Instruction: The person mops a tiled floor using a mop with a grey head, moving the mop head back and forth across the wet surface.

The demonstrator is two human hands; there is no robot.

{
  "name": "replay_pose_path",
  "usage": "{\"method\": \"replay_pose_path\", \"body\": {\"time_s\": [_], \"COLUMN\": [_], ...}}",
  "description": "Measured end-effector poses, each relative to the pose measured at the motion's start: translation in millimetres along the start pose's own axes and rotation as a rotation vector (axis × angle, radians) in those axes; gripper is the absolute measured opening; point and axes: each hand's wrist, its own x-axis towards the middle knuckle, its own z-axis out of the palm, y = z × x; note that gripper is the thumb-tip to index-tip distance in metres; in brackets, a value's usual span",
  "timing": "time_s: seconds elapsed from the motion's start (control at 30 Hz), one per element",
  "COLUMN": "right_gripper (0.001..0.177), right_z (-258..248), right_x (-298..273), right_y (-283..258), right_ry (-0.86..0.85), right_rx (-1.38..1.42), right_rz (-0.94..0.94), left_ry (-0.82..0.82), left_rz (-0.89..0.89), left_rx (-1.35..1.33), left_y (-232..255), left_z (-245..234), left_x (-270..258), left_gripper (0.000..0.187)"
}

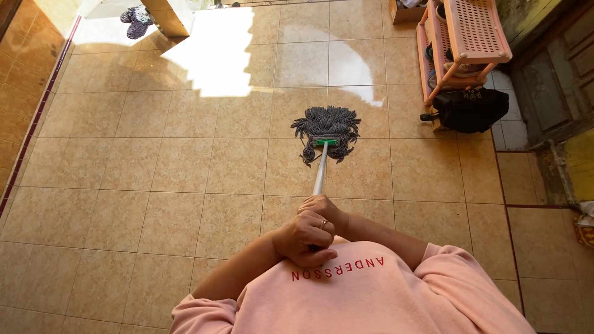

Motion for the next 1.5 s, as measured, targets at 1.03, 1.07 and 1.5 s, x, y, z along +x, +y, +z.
{"method": "replay_pose_path", "body": {"time_s": [1.03,1.07,1.5], "right_gripper": [0.027,0.030,0.023], "right_z": [-21.6,-19.5,14.6], "right_x": [19.7,19.5,-2.4], "right_y": [-45.9,-51.5,27.8], "right_ry": [-0.005,0.024,0.041], "right_rx": [-0.189,-0.170,-0.077], "right_rz": [0.084,0.004,-0.088], "left_ry": [0.124,0.104,0.244], "left_rz": [-0.245,-0.196,0.000], "left_rx": [0.125,0.096,0.140], "left_y": [2.6,18.8,-35.8], "left_z": [3.7,-0.8,23.6], "left_x": [-17.3,-15.3,-45.3], "left_gripper": [0.026,0.028,0.035]}}
